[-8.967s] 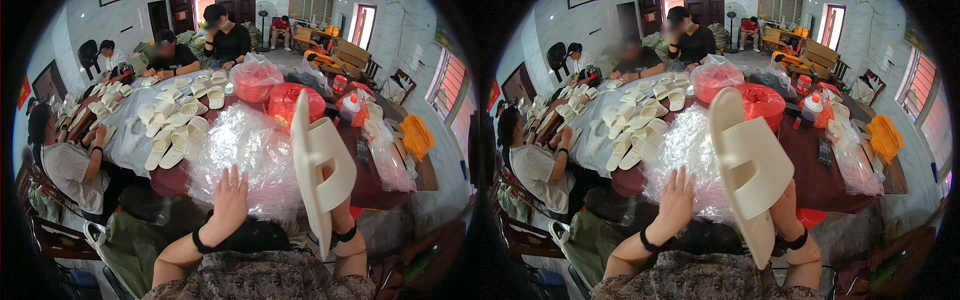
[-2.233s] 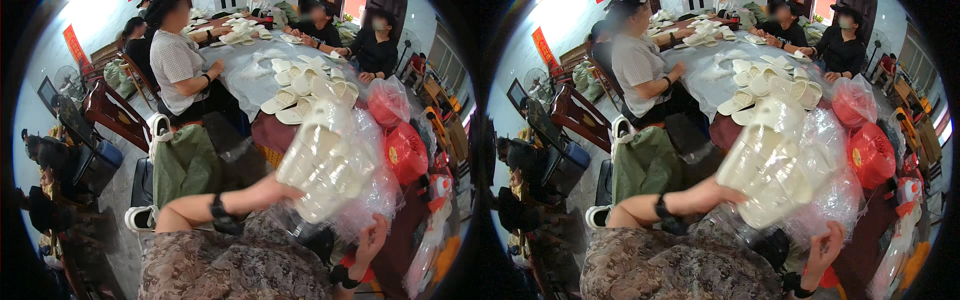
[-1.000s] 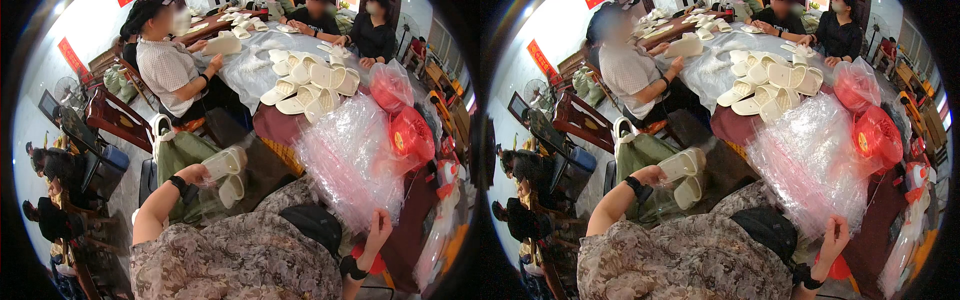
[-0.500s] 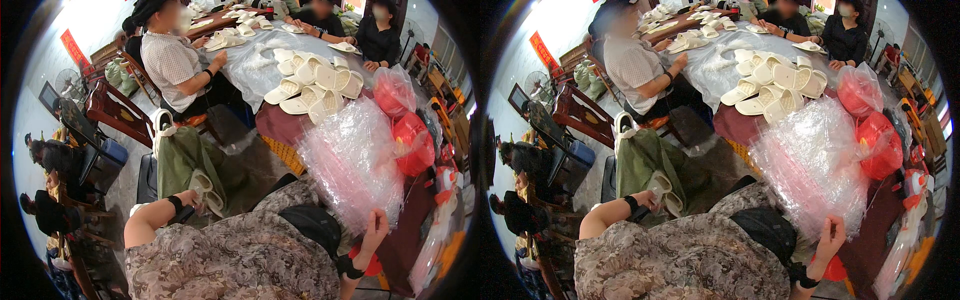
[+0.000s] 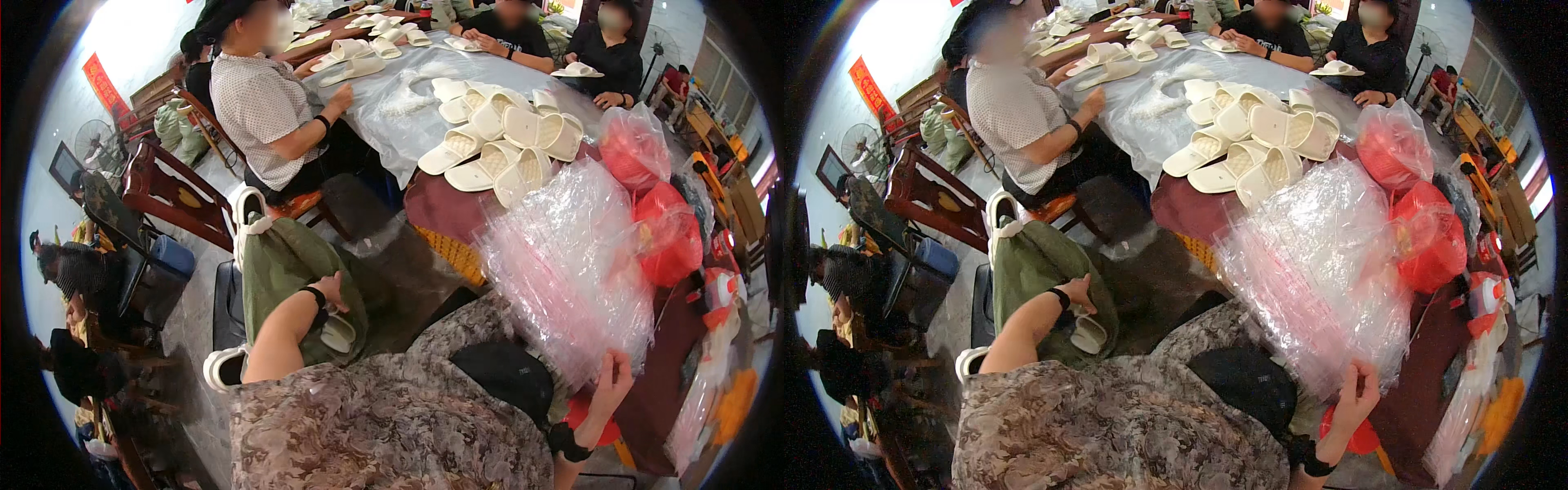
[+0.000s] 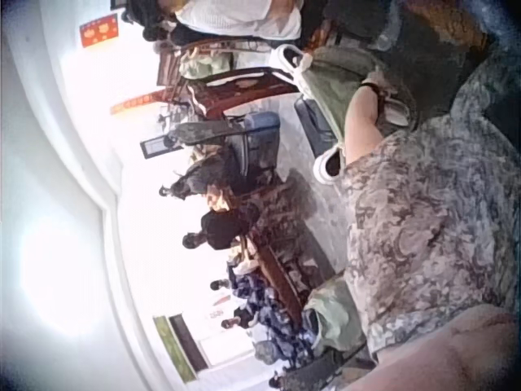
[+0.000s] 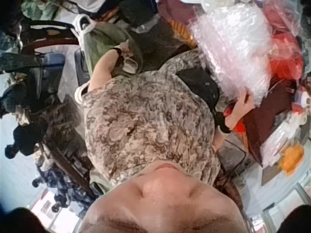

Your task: Packing slippers/shoes into plastic bags.

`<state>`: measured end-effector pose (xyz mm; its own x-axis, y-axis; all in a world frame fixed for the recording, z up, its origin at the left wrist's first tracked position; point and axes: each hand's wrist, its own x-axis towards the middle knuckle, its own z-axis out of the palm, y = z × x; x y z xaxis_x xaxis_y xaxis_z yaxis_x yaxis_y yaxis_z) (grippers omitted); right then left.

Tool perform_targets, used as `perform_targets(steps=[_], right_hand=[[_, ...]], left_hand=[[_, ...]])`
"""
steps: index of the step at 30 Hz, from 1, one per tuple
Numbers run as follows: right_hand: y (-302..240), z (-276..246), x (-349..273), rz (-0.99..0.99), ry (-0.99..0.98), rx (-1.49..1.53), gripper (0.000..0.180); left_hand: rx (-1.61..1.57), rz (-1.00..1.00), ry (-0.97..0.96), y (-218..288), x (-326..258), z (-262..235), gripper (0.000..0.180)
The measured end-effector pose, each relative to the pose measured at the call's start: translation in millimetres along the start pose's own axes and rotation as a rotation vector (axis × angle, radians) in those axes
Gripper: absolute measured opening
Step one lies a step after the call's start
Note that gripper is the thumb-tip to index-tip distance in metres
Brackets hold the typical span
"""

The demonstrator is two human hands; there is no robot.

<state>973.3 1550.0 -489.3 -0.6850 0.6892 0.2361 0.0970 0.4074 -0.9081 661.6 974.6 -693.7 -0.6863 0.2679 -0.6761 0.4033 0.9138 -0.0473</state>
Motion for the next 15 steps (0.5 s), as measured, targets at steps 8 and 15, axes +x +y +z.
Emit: perform_targets(steps=[8, 15], right_hand=[[-19.4, 4.3, 1.7, 0.075, -0.044, -0.055, 0.008], [-12.0, 21.8, 13.1, -0.016, -0.042, -0.127, 0.010]], left_hand=[[-0.916, -0.366, 0.330, -13.2, 112.5, 125.1, 0.104], [-0.717, -0.329, 0.111, 19.9, 112.6, 142.7, 0.069]])
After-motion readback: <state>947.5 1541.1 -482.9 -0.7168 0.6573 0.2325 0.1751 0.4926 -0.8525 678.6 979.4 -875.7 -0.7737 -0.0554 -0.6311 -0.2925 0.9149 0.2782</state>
